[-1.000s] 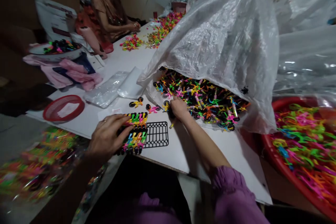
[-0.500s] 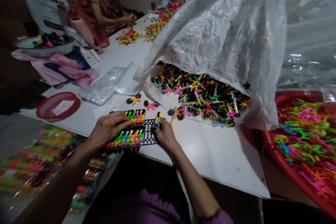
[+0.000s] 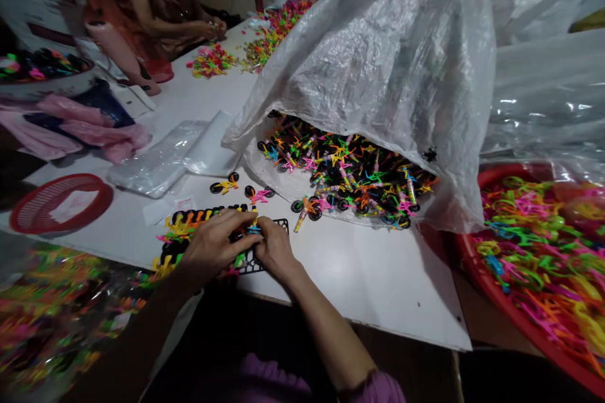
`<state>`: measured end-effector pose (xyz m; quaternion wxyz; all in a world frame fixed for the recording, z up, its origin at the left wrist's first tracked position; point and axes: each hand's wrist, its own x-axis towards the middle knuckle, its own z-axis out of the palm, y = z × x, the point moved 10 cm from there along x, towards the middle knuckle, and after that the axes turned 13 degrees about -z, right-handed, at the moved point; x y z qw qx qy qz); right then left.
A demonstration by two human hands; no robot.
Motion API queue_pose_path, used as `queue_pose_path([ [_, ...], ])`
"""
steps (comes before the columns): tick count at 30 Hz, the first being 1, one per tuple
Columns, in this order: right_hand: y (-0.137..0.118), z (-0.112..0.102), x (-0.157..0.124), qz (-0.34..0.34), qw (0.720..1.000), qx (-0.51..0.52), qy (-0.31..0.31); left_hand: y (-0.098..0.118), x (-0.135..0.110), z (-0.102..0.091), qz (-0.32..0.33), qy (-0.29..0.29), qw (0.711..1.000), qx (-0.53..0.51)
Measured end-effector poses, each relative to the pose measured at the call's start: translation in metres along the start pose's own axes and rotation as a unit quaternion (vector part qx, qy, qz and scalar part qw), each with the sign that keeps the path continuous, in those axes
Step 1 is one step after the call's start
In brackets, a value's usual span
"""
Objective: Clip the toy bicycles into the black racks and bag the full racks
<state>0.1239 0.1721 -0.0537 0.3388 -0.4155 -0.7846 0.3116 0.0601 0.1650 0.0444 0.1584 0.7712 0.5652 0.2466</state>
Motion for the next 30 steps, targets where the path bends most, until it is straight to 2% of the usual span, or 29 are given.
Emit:
queue_pose_path([
  [5,0.001,-0.006,-0.003,0.009,0.998,-0.056,0.006,0.005,-0.008,-0.004,0.028,0.044,0.998,0.046],
  [9,0.001,-0.007,0.0,0.03,0.994,-0.096,-0.033,0.004,-0.007,0.006,0.036,0.018,0.997,0.07],
  [13,-0.007,0.003,0.008,0.028,0.985,-0.157,-0.07,-0.001,-0.005,0.001,0.029,0.051,0.997,0.051],
  [16,-0.012,0.0,0.008,0.007,0.987,-0.142,-0.078,-0.001,-0.006,0.005,0.027,0.04,0.996,0.075],
  [19,-0.017,-0.023,0.0,-0.023,0.99,-0.117,-0.081,0.003,-0.011,0.007,0.043,0.032,0.996,0.073],
  [21,-0.008,-0.052,-0.008,0.018,0.983,-0.175,-0.06,0.005,-0.015,0.005,0.05,0.039,0.996,0.07],
  [23,0.005,-0.076,-0.018,0.081,0.958,-0.267,-0.062,0.005,-0.016,0.004,0.047,0.038,0.995,0.08],
  [25,0.013,-0.08,-0.027,0.095,0.937,-0.32,-0.107,0.004,-0.017,0.005,0.04,0.031,0.995,0.089],
  [27,0.016,-0.075,-0.04,0.08,0.927,-0.336,-0.145,0.003,-0.019,0.004,0.037,0.022,0.995,0.09],
  [30,0.018,-0.077,-0.066,0.081,0.924,-0.346,-0.142,0.001,-0.024,0.001,0.04,0.026,0.995,0.087],
])
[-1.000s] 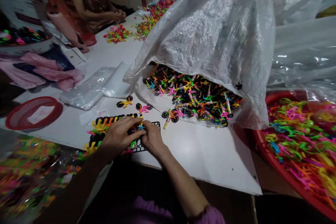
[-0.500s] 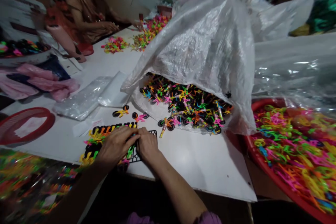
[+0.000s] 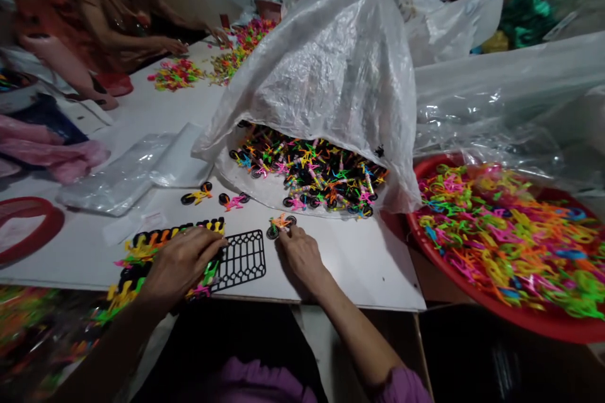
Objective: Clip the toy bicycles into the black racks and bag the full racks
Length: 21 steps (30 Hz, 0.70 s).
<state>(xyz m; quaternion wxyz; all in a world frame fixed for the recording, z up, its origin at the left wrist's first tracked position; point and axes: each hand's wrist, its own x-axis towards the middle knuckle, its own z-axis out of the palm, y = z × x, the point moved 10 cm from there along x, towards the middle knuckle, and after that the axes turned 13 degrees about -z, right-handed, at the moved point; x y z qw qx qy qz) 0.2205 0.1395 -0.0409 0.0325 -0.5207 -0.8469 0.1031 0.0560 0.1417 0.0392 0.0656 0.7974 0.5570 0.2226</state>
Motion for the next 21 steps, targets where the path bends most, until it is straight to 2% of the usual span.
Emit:
queue_pose_path([
  [3,0.011,-0.009,-0.018,0.038,0.996,0.054,0.053,-0.005,0.003,-0.001,-0.011,0.015,1.0,0.011],
  [5,0.021,-0.019,-0.02,0.082,0.976,0.173,0.107,-0.009,0.011,0.0,-0.029,0.016,0.999,0.029],
  [7,0.021,-0.024,-0.012,0.102,0.92,0.343,0.158,-0.01,0.02,-0.005,-0.043,0.024,0.998,0.045],
  [9,0.006,-0.027,0.002,0.075,0.851,0.48,0.199,-0.007,0.022,-0.018,-0.049,0.052,0.997,0.043],
  [10,-0.006,-0.027,0.009,0.05,0.829,0.516,0.21,-0.005,0.019,-0.027,-0.052,0.071,0.996,0.031],
  [11,-0.019,-0.024,0.014,0.028,0.82,0.53,0.213,-0.002,0.014,-0.035,-0.055,0.085,0.995,0.016],
  [13,-0.042,-0.007,0.022,0.012,0.831,0.52,0.196,0.005,0.0,-0.042,-0.047,0.083,0.995,-0.012],
  [16,-0.059,0.022,0.028,0.025,0.843,0.501,0.194,0.016,-0.025,-0.03,-0.021,0.034,0.999,-0.013],
  [19,-0.067,0.027,0.035,0.008,0.837,0.505,0.212,0.021,-0.038,-0.018,-0.005,0.028,1.0,-0.014],
  [21,-0.07,0.023,0.04,-0.004,0.851,0.484,0.201,0.02,-0.04,-0.017,0.001,0.047,0.999,-0.024],
])
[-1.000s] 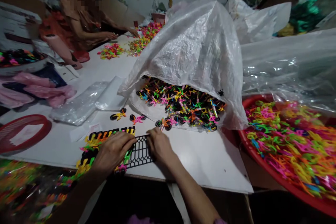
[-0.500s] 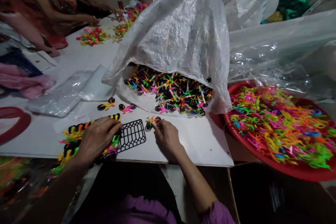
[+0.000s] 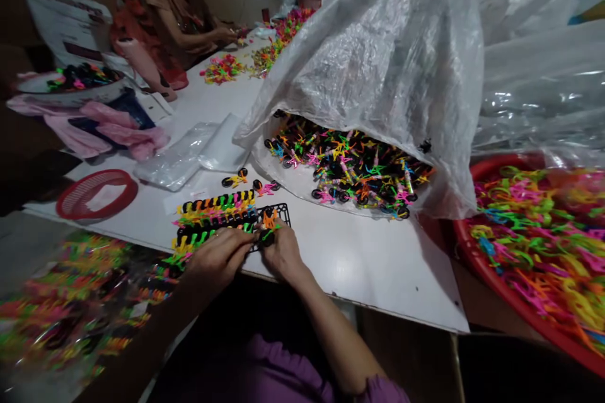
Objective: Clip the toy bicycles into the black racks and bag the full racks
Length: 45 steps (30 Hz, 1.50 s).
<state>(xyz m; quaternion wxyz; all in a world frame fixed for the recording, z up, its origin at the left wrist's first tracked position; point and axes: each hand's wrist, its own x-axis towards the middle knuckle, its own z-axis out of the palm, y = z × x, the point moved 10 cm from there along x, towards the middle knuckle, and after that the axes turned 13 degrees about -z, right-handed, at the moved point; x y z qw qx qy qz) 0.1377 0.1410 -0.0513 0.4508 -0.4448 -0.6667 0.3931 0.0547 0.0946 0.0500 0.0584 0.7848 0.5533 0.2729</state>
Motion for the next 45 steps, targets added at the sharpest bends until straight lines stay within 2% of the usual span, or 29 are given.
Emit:
queue_pose_path([
  [4,-0.003,0.004,0.004,-0.004,0.996,-0.069,-0.063,-0.004,0.002,0.0,-0.006,0.011,1.0,-0.009],
  [10,-0.015,0.009,-0.009,-0.089,0.976,-0.132,-0.146,-0.009,0.003,0.001,-0.04,-0.008,0.999,-0.017],
  [12,-0.018,0.008,-0.014,-0.1,0.972,-0.149,-0.151,-0.009,0.003,0.003,-0.044,-0.017,0.999,-0.012],
  [15,-0.015,0.007,-0.015,-0.08,0.976,-0.146,-0.14,-0.007,0.002,0.004,-0.047,-0.017,0.999,-0.009],
  [18,-0.011,0.004,-0.011,-0.055,0.988,-0.107,-0.096,-0.008,0.002,0.006,-0.063,-0.023,0.998,-0.005],
  [20,-0.012,0.001,-0.006,-0.058,0.993,-0.085,-0.06,-0.009,0.001,0.009,-0.07,-0.03,0.997,0.004],
  [22,-0.014,0.002,-0.002,-0.071,0.994,-0.072,-0.052,-0.008,0.001,0.01,-0.072,-0.024,0.997,0.011],
  [26,-0.012,0.01,-0.007,-0.085,0.982,-0.12,-0.12,-0.01,0.001,0.01,-0.081,-0.016,0.997,0.008],
  [29,-0.011,0.011,-0.014,-0.086,0.968,-0.186,-0.145,-0.011,0.002,0.012,-0.085,-0.024,0.996,0.005],
  [35,-0.013,0.022,-0.011,-0.036,0.935,-0.278,-0.216,-0.004,0.004,0.014,-0.075,-0.031,0.996,0.031],
  [39,-0.016,0.023,-0.003,-0.041,0.917,-0.317,-0.241,-0.001,0.005,0.012,-0.048,0.013,0.997,0.052],
  [42,-0.018,0.021,0.0,-0.066,0.921,-0.297,-0.246,0.0,0.001,0.011,-0.031,0.04,0.997,0.058],
  [45,-0.017,0.02,-0.006,-0.082,0.935,-0.249,-0.238,0.003,-0.007,0.013,-0.024,0.03,0.997,0.069],
])
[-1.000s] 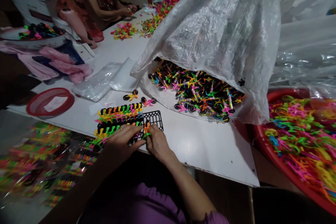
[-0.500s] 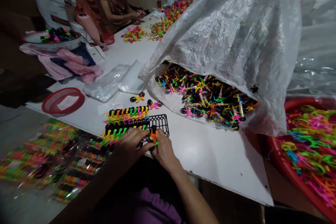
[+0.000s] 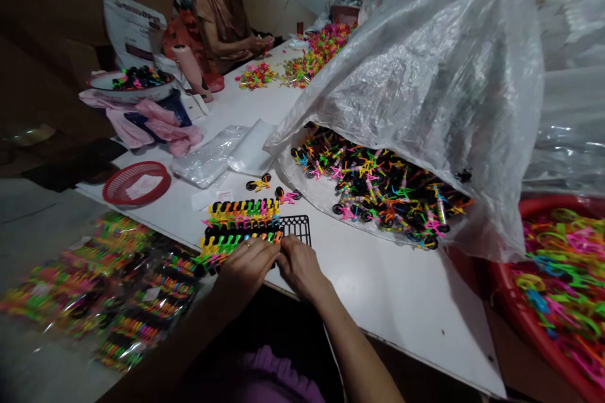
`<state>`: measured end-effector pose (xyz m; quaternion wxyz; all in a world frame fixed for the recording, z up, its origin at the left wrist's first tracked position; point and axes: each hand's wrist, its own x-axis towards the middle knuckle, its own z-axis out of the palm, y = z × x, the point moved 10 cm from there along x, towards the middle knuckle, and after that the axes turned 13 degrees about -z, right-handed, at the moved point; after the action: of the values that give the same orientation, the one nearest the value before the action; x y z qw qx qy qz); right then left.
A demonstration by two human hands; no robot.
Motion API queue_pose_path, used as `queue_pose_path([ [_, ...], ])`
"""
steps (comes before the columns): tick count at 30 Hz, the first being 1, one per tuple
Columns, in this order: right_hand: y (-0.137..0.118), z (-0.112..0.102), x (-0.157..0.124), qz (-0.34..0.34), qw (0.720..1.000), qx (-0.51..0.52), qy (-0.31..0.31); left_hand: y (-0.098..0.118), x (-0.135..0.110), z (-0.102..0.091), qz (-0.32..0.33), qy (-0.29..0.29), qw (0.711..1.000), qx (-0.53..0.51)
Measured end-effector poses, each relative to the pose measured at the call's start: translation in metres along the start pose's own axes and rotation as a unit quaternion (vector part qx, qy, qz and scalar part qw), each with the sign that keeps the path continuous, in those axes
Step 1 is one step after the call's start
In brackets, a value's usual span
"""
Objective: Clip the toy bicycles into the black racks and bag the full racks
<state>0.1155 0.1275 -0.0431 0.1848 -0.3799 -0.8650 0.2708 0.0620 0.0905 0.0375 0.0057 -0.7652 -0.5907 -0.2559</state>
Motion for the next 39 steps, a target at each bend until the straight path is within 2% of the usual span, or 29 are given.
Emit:
queue_pose_path([
  [3,0.0,0.006,-0.013,0.017,0.999,0.023,0.036,0.01,-0.006,-0.004,0.032,-0.017,0.999,0.004],
  [6,-0.005,0.007,-0.022,0.016,0.997,0.051,0.064,0.015,-0.001,-0.024,0.093,0.009,0.996,0.012],
  [8,-0.002,0.003,-0.025,0.003,0.994,0.096,0.049,0.001,0.011,-0.038,0.099,0.037,0.994,0.031],
  [9,0.003,-0.004,-0.026,0.002,0.993,0.115,0.041,-0.014,0.02,-0.042,0.071,0.041,0.996,0.037],
  [11,0.025,-0.035,-0.028,0.02,0.992,0.111,0.049,-0.047,0.035,-0.038,0.004,0.009,0.999,0.034],
  [13,0.056,-0.082,-0.028,0.062,0.994,0.025,0.089,-0.072,0.041,-0.024,-0.037,-0.047,0.998,0.017],
  [15,0.083,-0.127,-0.02,0.105,0.982,-0.109,0.11,-0.085,0.041,-0.012,-0.056,-0.075,0.996,0.001],
  [17,0.101,-0.154,-0.002,0.121,0.962,-0.227,0.089,-0.09,0.04,-0.008,-0.068,-0.078,0.995,-0.01],
  [19,0.109,-0.156,0.024,0.095,0.947,-0.306,0.023,-0.088,0.041,-0.008,-0.065,-0.084,0.994,-0.023],
  [21,0.116,-0.145,0.043,0.065,0.935,-0.344,-0.053,-0.084,0.043,-0.009,-0.058,-0.095,0.993,-0.034],
  [24,0.128,-0.141,0.051,0.048,0.929,-0.352,-0.109,-0.081,0.046,-0.011,-0.049,-0.113,0.991,-0.043],
  [27,0.134,-0.159,0.04,0.047,0.943,-0.318,-0.083,-0.08,0.045,-0.012,-0.041,-0.121,0.991,-0.032],
  [30,0.113,-0.179,0.022,0.035,0.962,-0.269,0.017,-0.07,0.045,-0.018,-0.03,-0.105,0.994,0.015],
  [32,0.084,-0.17,0.012,0.008,0.965,-0.256,0.063,-0.055,0.05,-0.027,-0.024,-0.068,0.997,0.039],
  [34,0.054,-0.135,0.007,-0.026,0.965,-0.257,0.049,-0.036,0.056,-0.029,-0.012,-0.049,0.998,0.036],
  [37,0.033,-0.08,-0.004,-0.039,0.971,-0.236,0.008,-0.012,0.061,-0.007,0.022,-0.1,0.995,0.015],
  [39,0.036,-0.066,-0.017,-0.004,0.979,-0.204,0.023,-0.008,0.059,0.01,0.033,-0.128,0.991,0.003],
])
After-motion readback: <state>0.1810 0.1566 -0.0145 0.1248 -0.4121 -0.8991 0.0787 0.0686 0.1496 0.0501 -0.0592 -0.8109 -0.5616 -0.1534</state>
